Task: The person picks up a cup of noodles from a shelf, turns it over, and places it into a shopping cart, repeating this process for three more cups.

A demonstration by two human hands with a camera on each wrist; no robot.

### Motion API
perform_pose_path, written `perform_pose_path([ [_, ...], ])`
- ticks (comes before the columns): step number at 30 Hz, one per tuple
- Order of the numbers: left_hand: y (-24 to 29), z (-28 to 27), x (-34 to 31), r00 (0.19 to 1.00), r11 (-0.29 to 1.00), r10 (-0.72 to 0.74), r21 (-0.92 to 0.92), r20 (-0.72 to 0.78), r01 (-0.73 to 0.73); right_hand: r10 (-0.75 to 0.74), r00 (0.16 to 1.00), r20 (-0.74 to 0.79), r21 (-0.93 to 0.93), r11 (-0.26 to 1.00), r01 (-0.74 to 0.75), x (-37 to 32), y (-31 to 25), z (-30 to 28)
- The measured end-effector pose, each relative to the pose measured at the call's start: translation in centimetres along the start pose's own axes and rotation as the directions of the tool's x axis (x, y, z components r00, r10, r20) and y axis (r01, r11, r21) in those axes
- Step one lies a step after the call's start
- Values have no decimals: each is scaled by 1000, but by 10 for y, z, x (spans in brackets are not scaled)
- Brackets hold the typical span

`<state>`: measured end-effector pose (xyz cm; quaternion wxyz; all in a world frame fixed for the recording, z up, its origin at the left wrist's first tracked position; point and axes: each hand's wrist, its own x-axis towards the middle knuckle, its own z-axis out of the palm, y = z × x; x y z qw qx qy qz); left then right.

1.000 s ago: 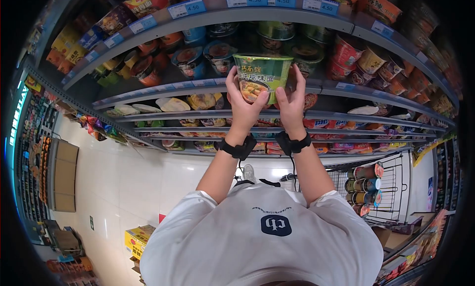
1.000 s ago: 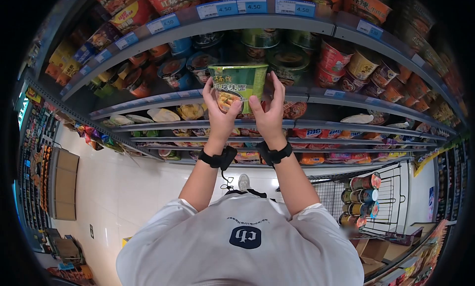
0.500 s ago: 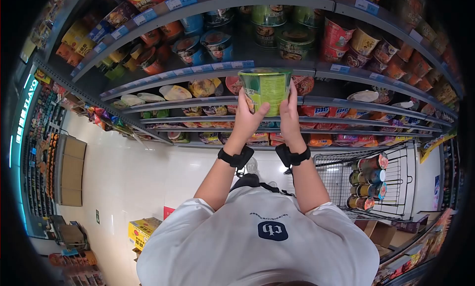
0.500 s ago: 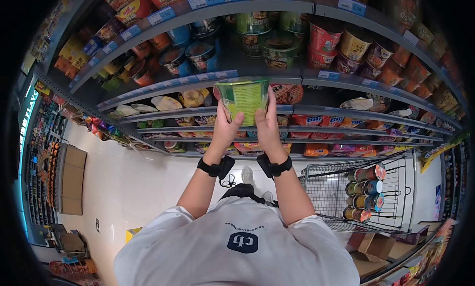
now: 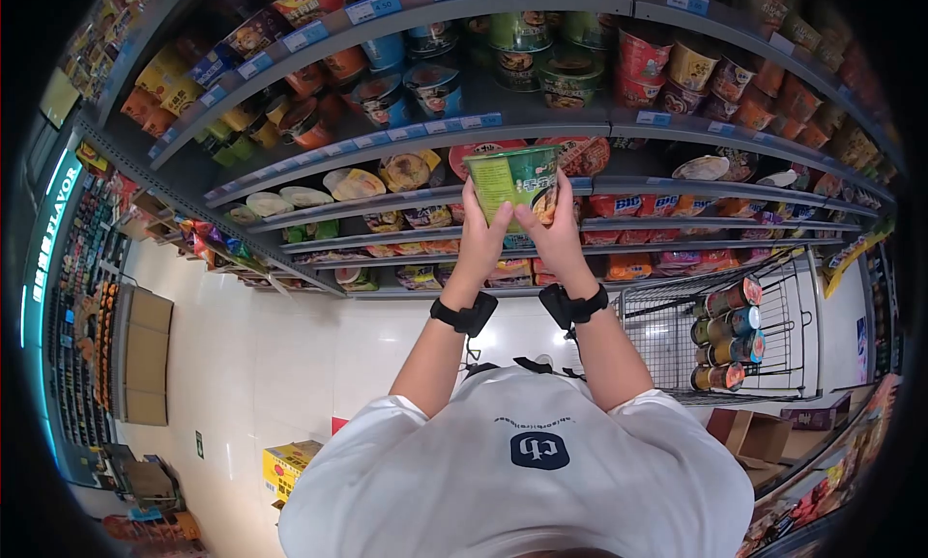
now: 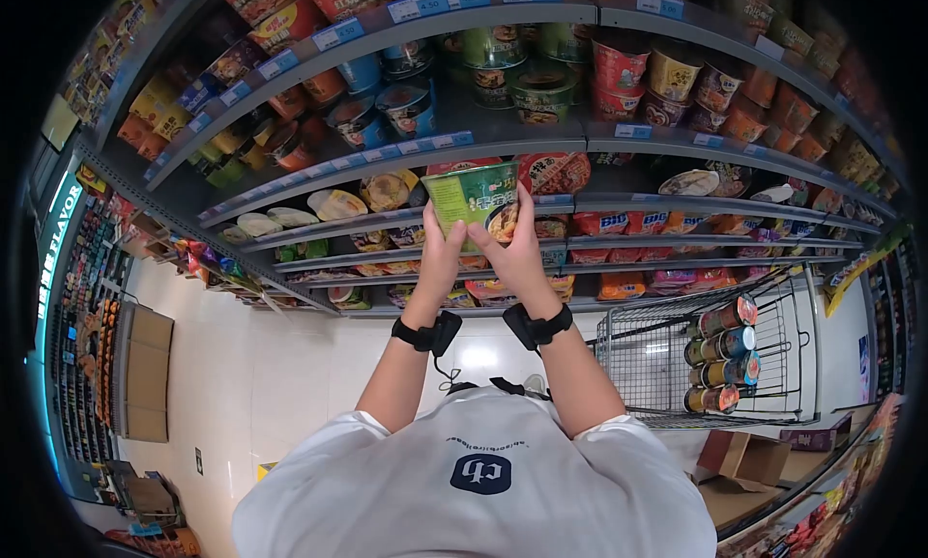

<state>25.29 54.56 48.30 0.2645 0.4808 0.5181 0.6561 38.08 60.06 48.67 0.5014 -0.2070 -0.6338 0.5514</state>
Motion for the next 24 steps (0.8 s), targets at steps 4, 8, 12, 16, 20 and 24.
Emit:
perform_pose_path([
  [4, 14, -25, -13, 997, 997, 65, 34, -34, -64, 32, 999, 4, 194, 980, -32, -9, -15, 21],
  [8, 21, -51, -33, 999, 974, -52, -219, -5, 49, 145, 983, 115, 408, 895, -180, -29, -14, 43],
  [12, 15, -74, -53, 997, 981, -82, -176, 7, 82, 174, 984, 36, 317, 932, -177, -53, -16, 66],
  [16, 11, -74, -73, 998, 999, -53, 9, 31, 53, 47, 985, -166, -27, 998, -52, -84, -22, 83],
  [20, 1, -70, -92, 987, 983, -149, -96, 59, 154, 8, 986, -166, -142, 989, -32, -110, -19, 77],
  [24, 6, -68, -107, 976, 904, -156, -376, 153, 203, 199, 959, -201, 119, 977, -177, -131, -30, 69],
])
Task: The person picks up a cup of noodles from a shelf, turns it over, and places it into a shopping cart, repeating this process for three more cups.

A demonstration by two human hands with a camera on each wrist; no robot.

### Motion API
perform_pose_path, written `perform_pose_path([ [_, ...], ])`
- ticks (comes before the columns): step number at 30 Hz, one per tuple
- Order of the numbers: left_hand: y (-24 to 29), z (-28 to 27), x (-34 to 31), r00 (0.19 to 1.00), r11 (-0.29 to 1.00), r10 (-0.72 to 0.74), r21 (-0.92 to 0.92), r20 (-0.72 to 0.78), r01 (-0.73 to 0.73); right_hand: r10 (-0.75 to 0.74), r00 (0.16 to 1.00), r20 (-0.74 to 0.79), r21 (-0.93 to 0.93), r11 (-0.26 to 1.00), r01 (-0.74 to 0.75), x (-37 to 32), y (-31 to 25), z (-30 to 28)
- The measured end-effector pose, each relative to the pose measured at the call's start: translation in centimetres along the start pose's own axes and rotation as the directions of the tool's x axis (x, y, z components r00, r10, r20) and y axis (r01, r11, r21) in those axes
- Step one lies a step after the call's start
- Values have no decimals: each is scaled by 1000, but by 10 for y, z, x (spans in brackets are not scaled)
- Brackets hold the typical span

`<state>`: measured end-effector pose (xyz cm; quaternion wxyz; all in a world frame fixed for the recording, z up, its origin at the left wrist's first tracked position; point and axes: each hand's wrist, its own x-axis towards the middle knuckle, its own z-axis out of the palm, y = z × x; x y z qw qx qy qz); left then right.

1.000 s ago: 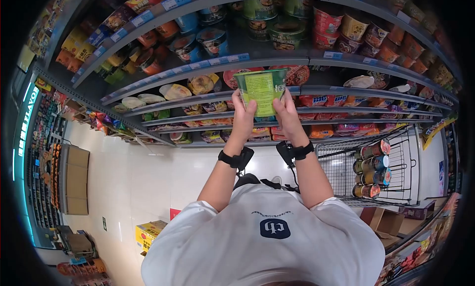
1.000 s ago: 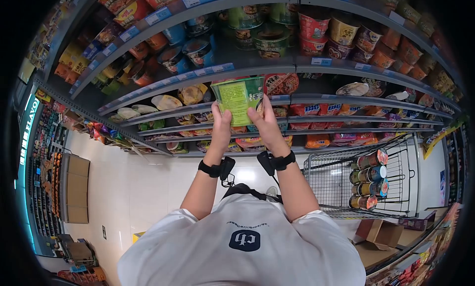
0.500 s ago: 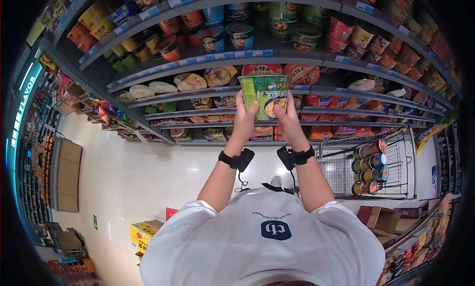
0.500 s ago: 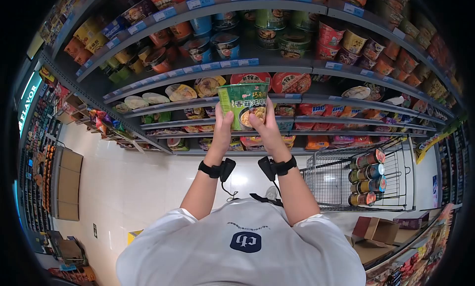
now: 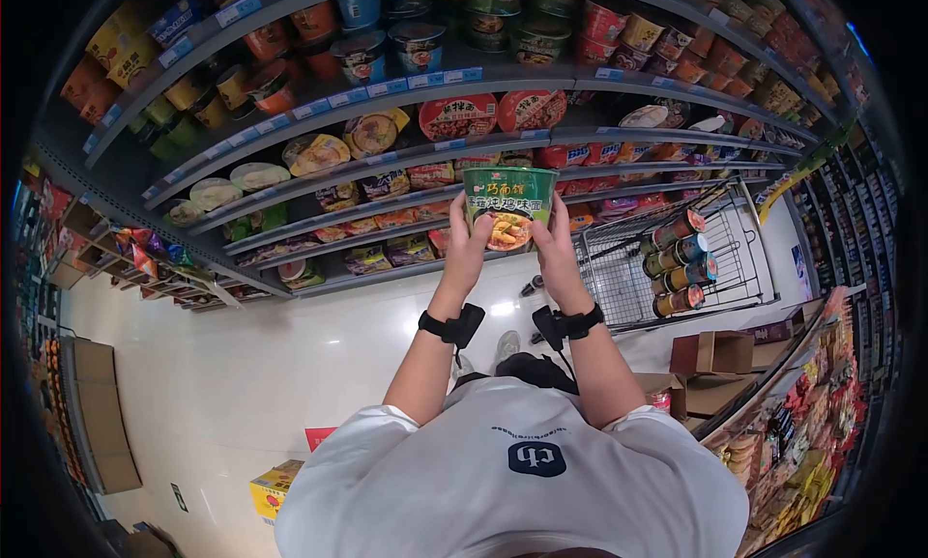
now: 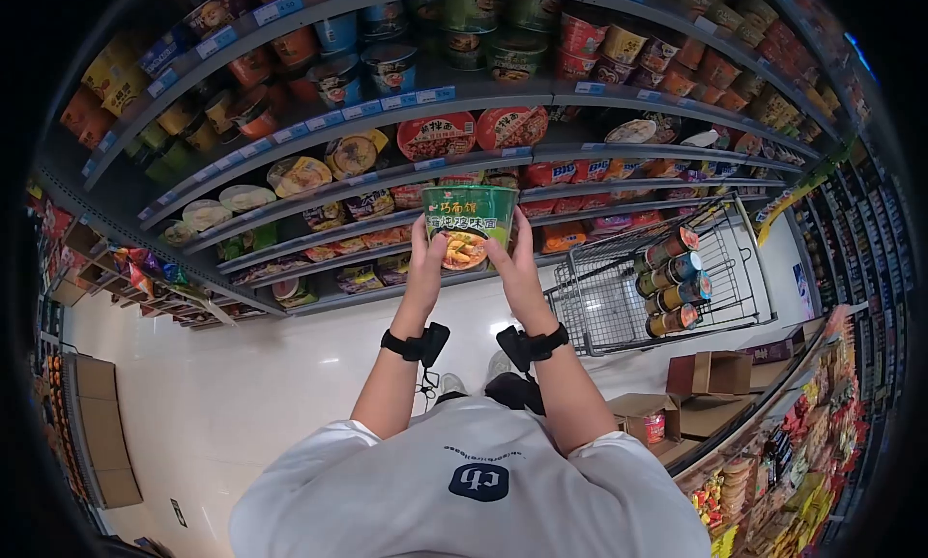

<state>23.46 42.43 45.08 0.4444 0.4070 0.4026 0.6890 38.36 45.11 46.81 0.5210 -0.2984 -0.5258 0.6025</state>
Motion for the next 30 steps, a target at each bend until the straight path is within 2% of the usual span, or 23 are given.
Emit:
perform_pose_path([
  [1, 3, 3, -3, 997, 997, -69, -33, 27, 70, 121, 992, 38, 90, 988, -124, -4, 0, -4],
  [2, 0, 2, -3, 997, 997, -68, -37, 39, 69, 113, 993, 28, 87, 990, -115, -9, 1, -5],
  [4, -4, 5, -2, 998, 995, 9, 94, 66, -15, 172, 985, 22, 216, 961, -172, -17, -12, 0],
  [5, -6, 7, -3, 997, 991, -22, 134, 71, 12, 169, 986, 15, 211, 963, -168, -17, -10, -3],
  [6, -10, 6, -2, 997, 992, -23, 128, 73, 13, 123, 992, -33, 126, 985, -118, -16, -7, -4],
  [7, -17, 3, 2, 996, 973, 15, 230, 87, -34, 76, 994, -73, 37, 997, -73, -16, -6, -5],
  [8, -23, 1, 3, 993, 941, 51, 330, 103, -82, 79, 994, -72, 33, 997, -76, -18, -6, -7],
  [10, -15, 9, 0, 995, 962, 12, 270, 100, -39, -64, 993, -99, -299, 954, 32, -21, -19, 2],
  [11, -20, 12, -1, 991, 942, 72, 319, 109, -104, -67, 993, -100, -298, 954, 35, -20, -15, 0],
  [12, -19, 18, -3, 984, 915, 131, 368, 123, -167, -140, 988, -65, -329, 938, 111, -20, -11, -3],
  [13, -14, 24, -5, 992, 965, 76, 243, 102, -99, -211, 977, -31, -358, 915, 187, -20, -9, -8],
  [14, -15, 26, -4, 991, 964, 75, 245, 110, -100, -215, 976, -38, -356, 915, 188, -20, -9, -14],
  [17, -19, 32, -3, 989, 983, 19, 179, 149, -46, -104, 993, -51, -143, 985, 96, -27, -22, -30],
  [18, -21, 37, -3, 987, 995, -4, 102, 158, -13, -106, 992, -63, -139, 986, 97, -29, -20, -39],
  [19, -23, 43, -4, 986, 999, -26, 26, 166, 22, -66, 997, -35, -59, 996, 63, -31, -15, -49],
  [21, -26, 60, -8, 985, 999, -45, 32, 165, 40, -29, 1000, -10, 58, 998, 30, -33, -18, -61],
  [22, -26, 68, -10, 987, 998, -59, 31, 151, 55, -32, 999, -17, 64, 997, 33, -34, -22, -67],
  [23, -26, 75, -10, 986, 998, -60, 38, 158, 55, -80, 996, -45, -16, 997, 79, -35, -26, -73],
  [24, -24, 83, -9, 983, 991, -55, 127, 177, 32, -130, 989, -67, -99, 987, 124, -36, -30, -80],
  [25, -24, 91, -9, 980, 977, -49, 214, 195, 7, -135, 988, -69, -93, 987, 128, -37, -32, -85],
  [27, -29, 107, -11, 974, 961, -10, 272, 224, -52, -252, 951, -177, -349, 920, 179, -39, -36, -93],
  [28, -32, 114, -12, 967, 941, 24, 322, 253, -107, -255, 950, -179, -343, 921, 183, -40, -39, -99],
  [30, -33, 128, -15, 968, 925, 17, 363, 249, -109, -270, 954, -128, -207, 948, 240, -43, -46, -112],
])
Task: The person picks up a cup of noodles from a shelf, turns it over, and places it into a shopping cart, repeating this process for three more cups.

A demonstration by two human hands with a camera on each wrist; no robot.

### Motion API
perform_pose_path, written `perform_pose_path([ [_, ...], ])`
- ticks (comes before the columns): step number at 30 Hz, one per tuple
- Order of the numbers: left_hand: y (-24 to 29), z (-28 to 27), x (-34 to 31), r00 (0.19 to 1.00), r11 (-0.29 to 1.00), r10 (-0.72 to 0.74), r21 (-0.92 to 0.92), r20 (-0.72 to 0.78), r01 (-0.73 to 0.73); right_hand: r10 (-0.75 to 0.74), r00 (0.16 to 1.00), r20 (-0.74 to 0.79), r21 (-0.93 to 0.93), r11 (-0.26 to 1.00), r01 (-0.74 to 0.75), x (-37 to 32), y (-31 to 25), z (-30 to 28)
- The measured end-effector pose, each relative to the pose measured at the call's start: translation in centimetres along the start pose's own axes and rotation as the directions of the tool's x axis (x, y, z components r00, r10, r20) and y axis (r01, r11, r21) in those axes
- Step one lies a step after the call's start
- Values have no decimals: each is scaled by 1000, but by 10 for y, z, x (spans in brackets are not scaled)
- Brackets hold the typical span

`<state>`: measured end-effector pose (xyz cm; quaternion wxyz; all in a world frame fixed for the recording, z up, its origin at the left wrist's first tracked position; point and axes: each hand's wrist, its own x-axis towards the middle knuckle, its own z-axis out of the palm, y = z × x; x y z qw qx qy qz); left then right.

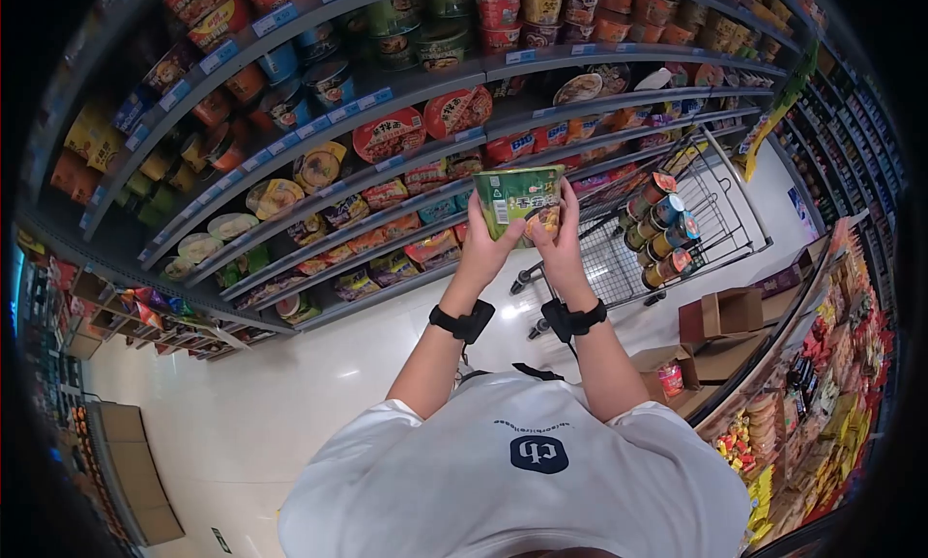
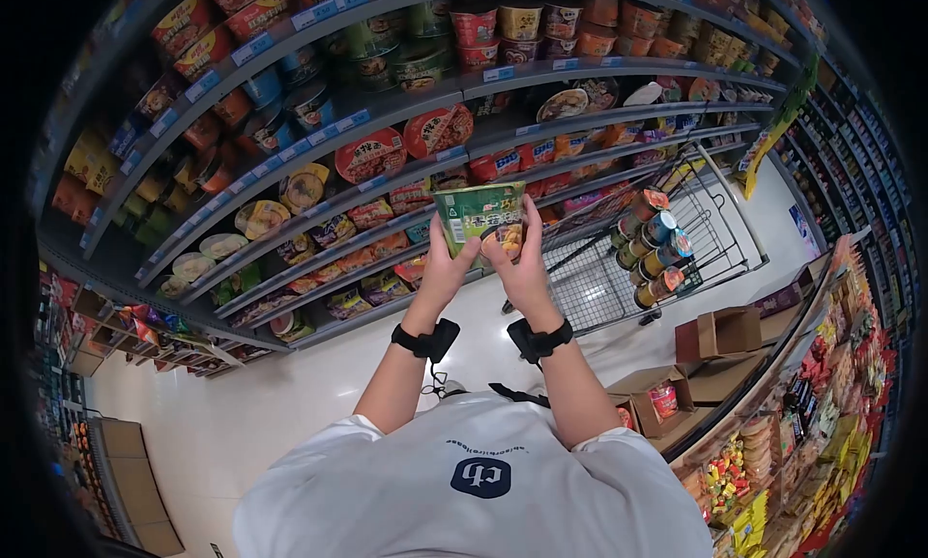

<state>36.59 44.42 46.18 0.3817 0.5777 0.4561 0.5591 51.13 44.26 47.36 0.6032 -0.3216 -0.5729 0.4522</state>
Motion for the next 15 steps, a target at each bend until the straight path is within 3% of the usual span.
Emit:
perform_pose_path([
  [4, 13, 27, -3, 997, 988, -73, -139, 6, 73, 64, 998, -15, 145, 987, -62, 0, -11, -40],
  [7, 10, 50, -4, 997, 965, -56, -255, 51, 68, 199, 964, 174, 413, 874, -255, -3, -12, -67],
  [9, 10, 65, -2, 998, 953, -22, -301, 66, 41, 194, 967, 164, 432, 867, -247, -6, -13, -80],
  [11, 12, 78, -2, 997, 989, 19, -145, 73, -8, 195, 968, 158, 453, 856, -247, -8, -15, -90],
  [13, 20, 90, -5, 997, 996, -2, -94, 78, 9, 104, 994, -27, 254, 963, -94, -12, -18, -97],
  [15, 23, 101, -7, 996, 999, -26, -27, 86, 28, 59, 998, -10, 217, 975, -56, -13, -18, -107],
])
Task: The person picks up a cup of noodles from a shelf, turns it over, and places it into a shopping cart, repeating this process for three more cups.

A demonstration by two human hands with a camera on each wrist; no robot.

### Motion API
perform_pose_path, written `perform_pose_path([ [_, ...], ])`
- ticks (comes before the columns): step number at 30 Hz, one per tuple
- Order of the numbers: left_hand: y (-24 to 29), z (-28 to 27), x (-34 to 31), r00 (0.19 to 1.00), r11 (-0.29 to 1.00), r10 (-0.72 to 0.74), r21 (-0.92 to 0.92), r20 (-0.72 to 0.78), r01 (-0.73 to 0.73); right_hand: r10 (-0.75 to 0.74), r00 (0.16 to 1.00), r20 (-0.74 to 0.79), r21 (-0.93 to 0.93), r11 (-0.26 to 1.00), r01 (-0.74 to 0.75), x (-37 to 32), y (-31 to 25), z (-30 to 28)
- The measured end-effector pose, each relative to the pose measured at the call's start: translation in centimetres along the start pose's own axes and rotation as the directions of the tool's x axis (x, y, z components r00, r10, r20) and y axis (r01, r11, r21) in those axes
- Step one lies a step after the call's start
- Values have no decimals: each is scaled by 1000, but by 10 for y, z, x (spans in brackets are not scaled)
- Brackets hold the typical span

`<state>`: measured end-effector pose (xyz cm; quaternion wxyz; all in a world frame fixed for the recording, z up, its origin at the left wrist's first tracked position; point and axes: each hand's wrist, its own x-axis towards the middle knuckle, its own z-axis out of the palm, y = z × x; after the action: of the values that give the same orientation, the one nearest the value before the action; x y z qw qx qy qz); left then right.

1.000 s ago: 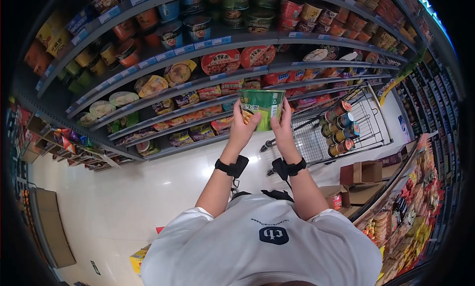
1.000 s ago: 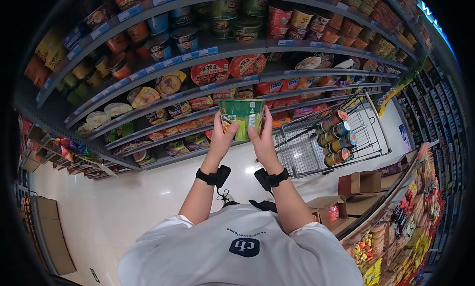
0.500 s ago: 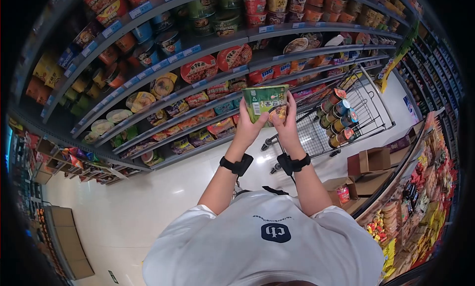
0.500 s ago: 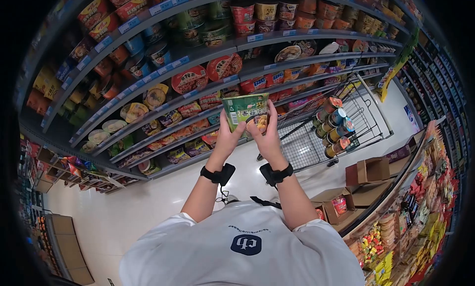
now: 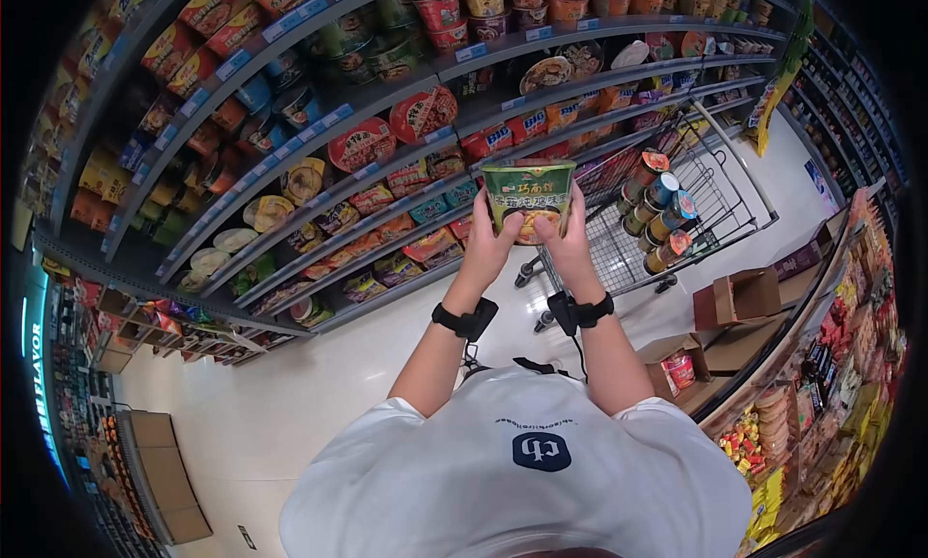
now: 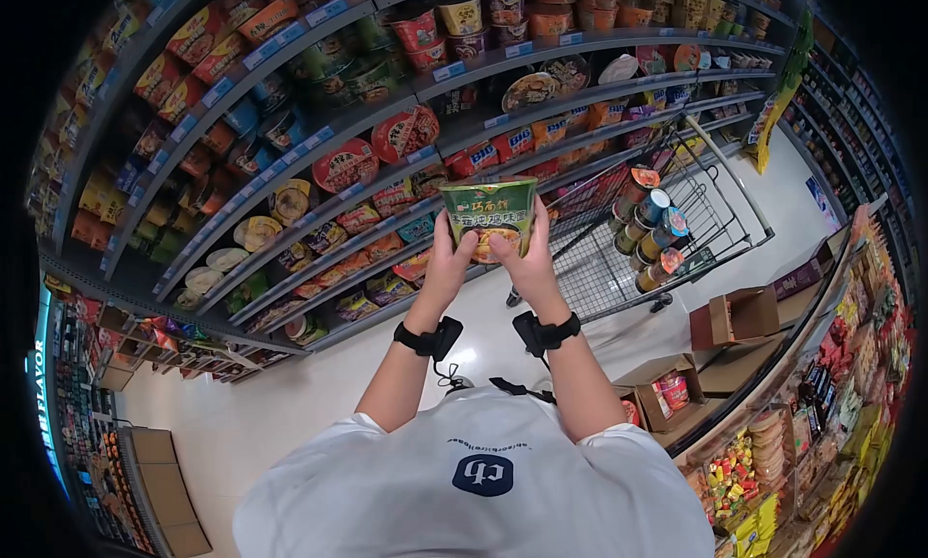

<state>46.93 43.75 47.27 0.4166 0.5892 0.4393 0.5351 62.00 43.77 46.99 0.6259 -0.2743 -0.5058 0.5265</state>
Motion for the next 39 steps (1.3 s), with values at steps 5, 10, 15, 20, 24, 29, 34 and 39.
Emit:
perform_pose_path([
  [5, -15, 23, -5, 996, 999, 32, -30, -81, -34, 5, 1000, 8, 89, 996, -5, -8, 3, -31],
  [10, -8, 44, -14, 997, 982, -51, -187, -65, 38, 160, 981, 107, 241, 953, -182, -14, -5, -55],
  [15, -3, 60, -11, 995, 995, -96, -41, -18, 95, 110, 994, 26, 219, 969, -113, -17, 0, -70],
  [20, -3, 82, -2, 990, 989, -135, -62, 31, 137, -3, 996, -94, -39, 999, -1, -19, -13, -79],
  [24, -20, 98, 8, 994, 996, -74, -46, 83, 78, 24, 990, -136, -114, 993, -39, -22, -20, -93],
  [29, -33, 115, 27, 973, 971, -127, -175, 191, 162, 3, 981, -192, -65, 998, -16, -22, -23, -122],
  [34, -42, 133, 53, 962, 909, -116, -363, 247, 203, -11, 976, -218, -251, 967, -45, -14, -29, -144],
  [39, -51, 137, 93, 890, 792, -225, -457, 398, 404, -77, 963, -259, -513, 856, -70, 8, -32, -150],
])
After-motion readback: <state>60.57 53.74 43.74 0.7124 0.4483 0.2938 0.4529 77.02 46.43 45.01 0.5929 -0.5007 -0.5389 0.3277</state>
